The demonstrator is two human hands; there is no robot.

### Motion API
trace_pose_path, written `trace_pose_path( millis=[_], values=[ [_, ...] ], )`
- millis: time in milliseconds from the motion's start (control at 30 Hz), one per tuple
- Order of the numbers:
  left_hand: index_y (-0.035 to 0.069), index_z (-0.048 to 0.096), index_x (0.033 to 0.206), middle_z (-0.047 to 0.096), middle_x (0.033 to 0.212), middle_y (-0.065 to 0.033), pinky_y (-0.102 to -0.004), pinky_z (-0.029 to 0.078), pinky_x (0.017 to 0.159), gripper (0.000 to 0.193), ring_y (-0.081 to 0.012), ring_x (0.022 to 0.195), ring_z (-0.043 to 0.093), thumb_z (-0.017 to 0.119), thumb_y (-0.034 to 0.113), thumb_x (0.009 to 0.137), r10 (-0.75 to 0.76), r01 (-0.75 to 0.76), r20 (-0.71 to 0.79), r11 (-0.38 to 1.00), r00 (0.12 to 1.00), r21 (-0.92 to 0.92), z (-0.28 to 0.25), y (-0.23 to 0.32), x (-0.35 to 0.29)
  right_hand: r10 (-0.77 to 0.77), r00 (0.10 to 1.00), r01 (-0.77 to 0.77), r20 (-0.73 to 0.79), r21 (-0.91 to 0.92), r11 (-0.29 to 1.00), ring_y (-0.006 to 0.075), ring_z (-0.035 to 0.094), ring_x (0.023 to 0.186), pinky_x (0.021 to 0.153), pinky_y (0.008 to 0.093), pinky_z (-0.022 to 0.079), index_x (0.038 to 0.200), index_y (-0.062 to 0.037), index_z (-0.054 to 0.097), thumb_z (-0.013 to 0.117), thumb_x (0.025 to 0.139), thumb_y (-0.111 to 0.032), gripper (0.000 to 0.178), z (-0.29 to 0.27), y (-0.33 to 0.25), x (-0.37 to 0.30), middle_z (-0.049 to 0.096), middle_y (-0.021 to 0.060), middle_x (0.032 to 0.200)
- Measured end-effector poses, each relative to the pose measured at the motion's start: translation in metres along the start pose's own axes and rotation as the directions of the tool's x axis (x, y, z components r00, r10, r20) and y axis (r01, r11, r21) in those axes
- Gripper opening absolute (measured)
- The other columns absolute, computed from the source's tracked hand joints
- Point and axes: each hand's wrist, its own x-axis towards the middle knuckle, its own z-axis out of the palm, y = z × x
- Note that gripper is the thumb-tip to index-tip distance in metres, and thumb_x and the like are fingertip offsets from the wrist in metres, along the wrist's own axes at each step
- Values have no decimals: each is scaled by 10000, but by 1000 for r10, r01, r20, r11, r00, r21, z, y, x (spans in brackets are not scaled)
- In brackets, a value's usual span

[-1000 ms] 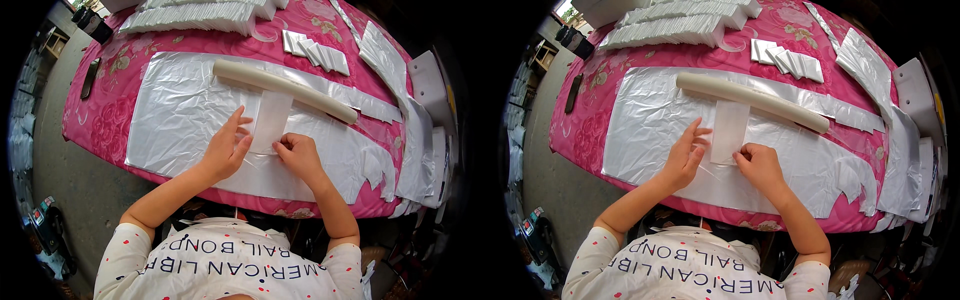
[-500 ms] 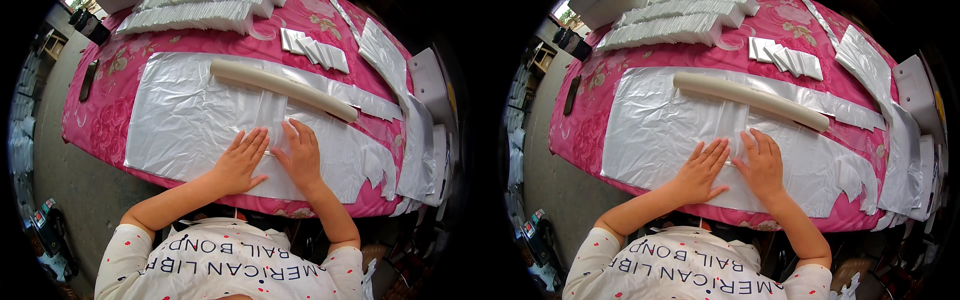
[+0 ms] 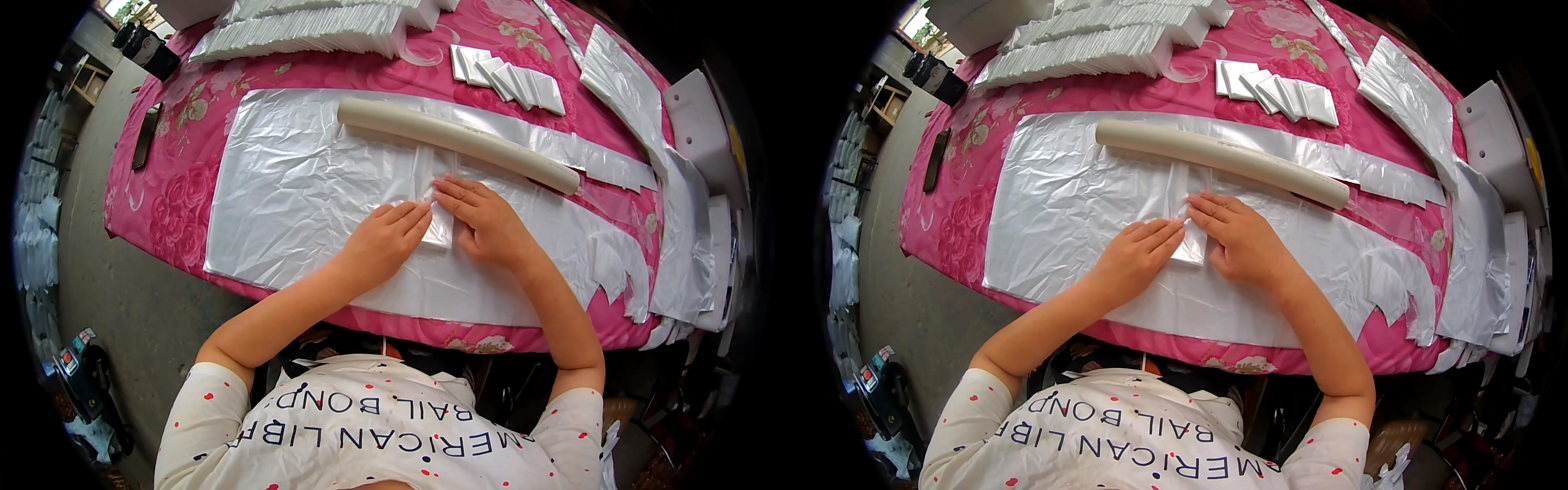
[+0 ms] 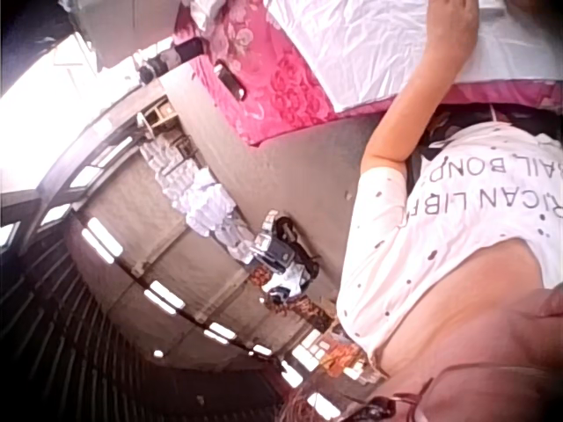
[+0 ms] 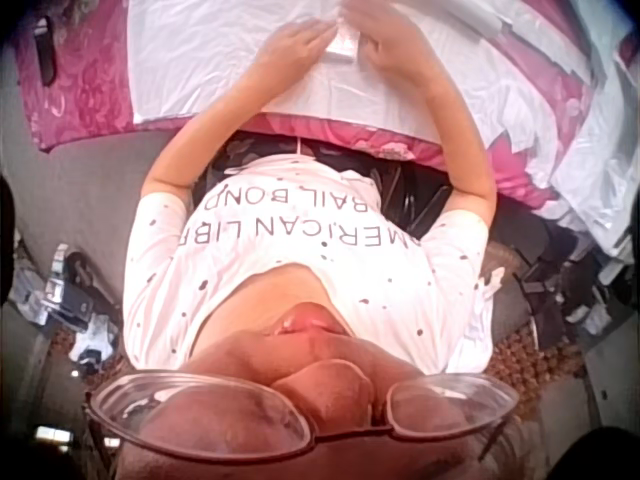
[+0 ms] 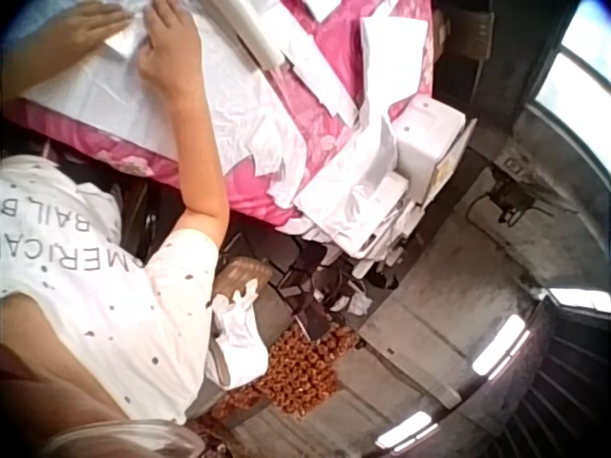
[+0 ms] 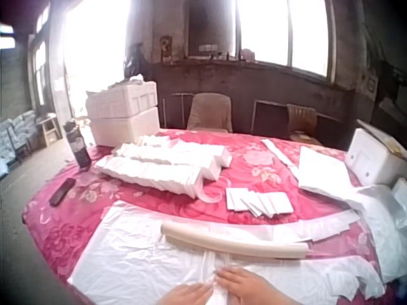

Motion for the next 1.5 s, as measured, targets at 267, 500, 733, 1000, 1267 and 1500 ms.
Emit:
trace_pose_path(
  millis=[267,500,733,1000,1267,1500],
  values=[
    [13,552,1145,586,1150,-107,-376,439,890,449,-229,1035,574,592,73,701,92,-89,24,990,995,-107,-20,14,-29,-130,986,128,-108,-22,991,228,602,948,772,334,478,928,-51,645,649,635,-30,294,20,-34,-26,641,52,1024],
    [15,558,1116,651,969,-112,-365,477,752,391,-255,865,634,623,87,737,-179,185,52,913,983,-364,-21,12,-21,279,952,-222,-129,339,914,190,593,669,609,303,476,874,-50,673,606,770,-92,130,19,-34,-28,658,76,791],
    [-81,329,1312,647,726,-127,-282,490,605,645,-208,625,637,653,116,790,-619,675,300,556,726,-486,-23,1,13,701,642,-753,312,431,497,132,586,509,507,266,444,751,27,655,590,821,-202,248,-6,-31,10,615,83,579],
    [-68,277,1349,482,1211,-198,-335,455,817,750,-278,979,559,676,120,743,-475,465,14,854,880,-235,-13,-3,8,731,570,-815,375,367,447,140,597,497,503,262,452,670,28,633,582,793,-189,254,-6,-27,19,605,83,545],
    [-72,203,1373,193,1447,-222,-441,130,1103,899,-333,1369,141,601,452,761,-262,271,167,962,951,-34,15,23,9,744,570,-815,349,359,455,169,599,521,514,291,457,646,11,620,616,736,-180,212,-3,-26,17,600,98,548],
    [-57,145,1393,138,1463,-223,-434,109,1104,930,-330,1375,109,610,443,761,-285,294,95,950,954,-101,13,22,3,631,774,-630,55,-36,776,256,593,730,674,345,476,874,-15,609,713,667,-182,285,-9,-41,0,616,96,765]
  ],
)
